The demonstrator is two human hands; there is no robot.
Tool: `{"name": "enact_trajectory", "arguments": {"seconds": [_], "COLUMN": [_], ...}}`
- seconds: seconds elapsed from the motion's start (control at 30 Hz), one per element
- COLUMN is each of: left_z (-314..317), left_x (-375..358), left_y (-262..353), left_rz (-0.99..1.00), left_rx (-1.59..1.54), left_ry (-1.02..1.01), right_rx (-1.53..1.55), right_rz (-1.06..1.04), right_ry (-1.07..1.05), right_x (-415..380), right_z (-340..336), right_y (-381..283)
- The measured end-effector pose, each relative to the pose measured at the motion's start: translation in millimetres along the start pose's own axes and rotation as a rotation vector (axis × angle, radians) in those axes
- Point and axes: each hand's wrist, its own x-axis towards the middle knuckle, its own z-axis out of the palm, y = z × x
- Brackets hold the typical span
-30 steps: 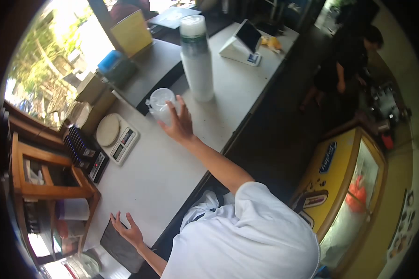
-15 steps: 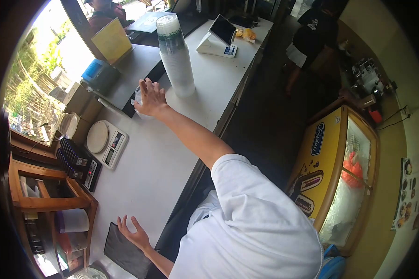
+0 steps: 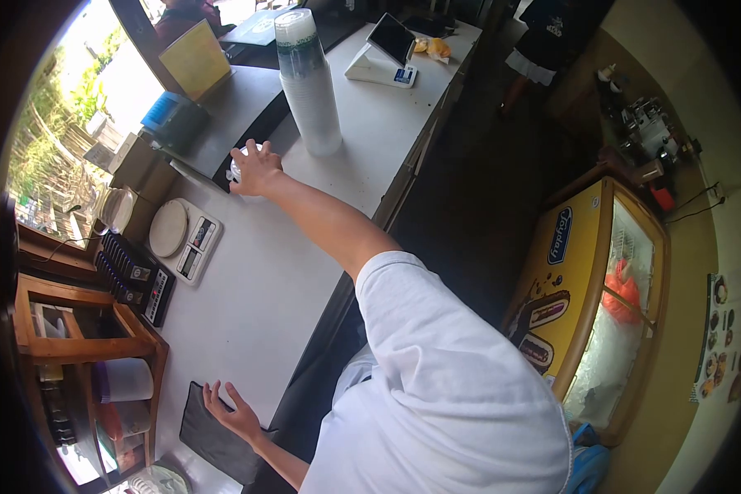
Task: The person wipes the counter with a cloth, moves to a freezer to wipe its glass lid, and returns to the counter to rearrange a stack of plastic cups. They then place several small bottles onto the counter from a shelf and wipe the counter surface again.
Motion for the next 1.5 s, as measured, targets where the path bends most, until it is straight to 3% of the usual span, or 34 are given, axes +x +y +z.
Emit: {"name": "enact_trajectory", "arguments": {"seconds": [0.1, 0.2, 0.33, 0.57, 0.77, 0.83, 0.97, 1.1, 1.23, 1.3, 1.5], "left_z": [1, 5, 17, 42, 80, 96, 128, 179, 238, 267, 334], "left_x": [4, 6, 10, 30, 59, 71, 77, 75, 79, 91, 148], "left_y": [-2, 3, 18, 54, 93, 117, 202, 262, 304, 315, 337], "left_rz": [0.043, 0.046, 0.055, 0.123, 0.227, 0.334, 0.382, 0.323, 0.143, 0.042, 0.161], "left_rx": [-0.007, -0.006, -0.038, -0.055, -0.225, -0.316, -0.613, -0.684, -0.659, -0.676, -0.646], "left_ry": [0.015, 0.015, -0.024, -0.015, 0.174, 0.246, 0.083, -0.246, -0.480, -0.502, -0.280], "right_rx": [-0.024, -0.022, -0.074, 0.193, 0.550, 0.545, 0.578, 0.549, 0.610, 0.695, 0.681], "right_rz": [-0.052, -0.118, -0.245, -0.574, -0.814, -0.688, -0.390, -0.272, -0.284, -0.386, -0.568], "right_ry": [-0.087, -0.013, 0.219, 0.624, 0.547, 0.526, 0.609, 0.708, 0.736, 0.742, 0.554], "right_x": [-31, -56, -54, -80, -143, -160, -171, -158, -125, -101, -24], "right_z": [3, 15, 26, 9, -15, -33, -31, -52, -99, -120, -181], "right_y": [-13, -20, -14, -10, 61, 100, 181, 225, 241, 240, 193]}}
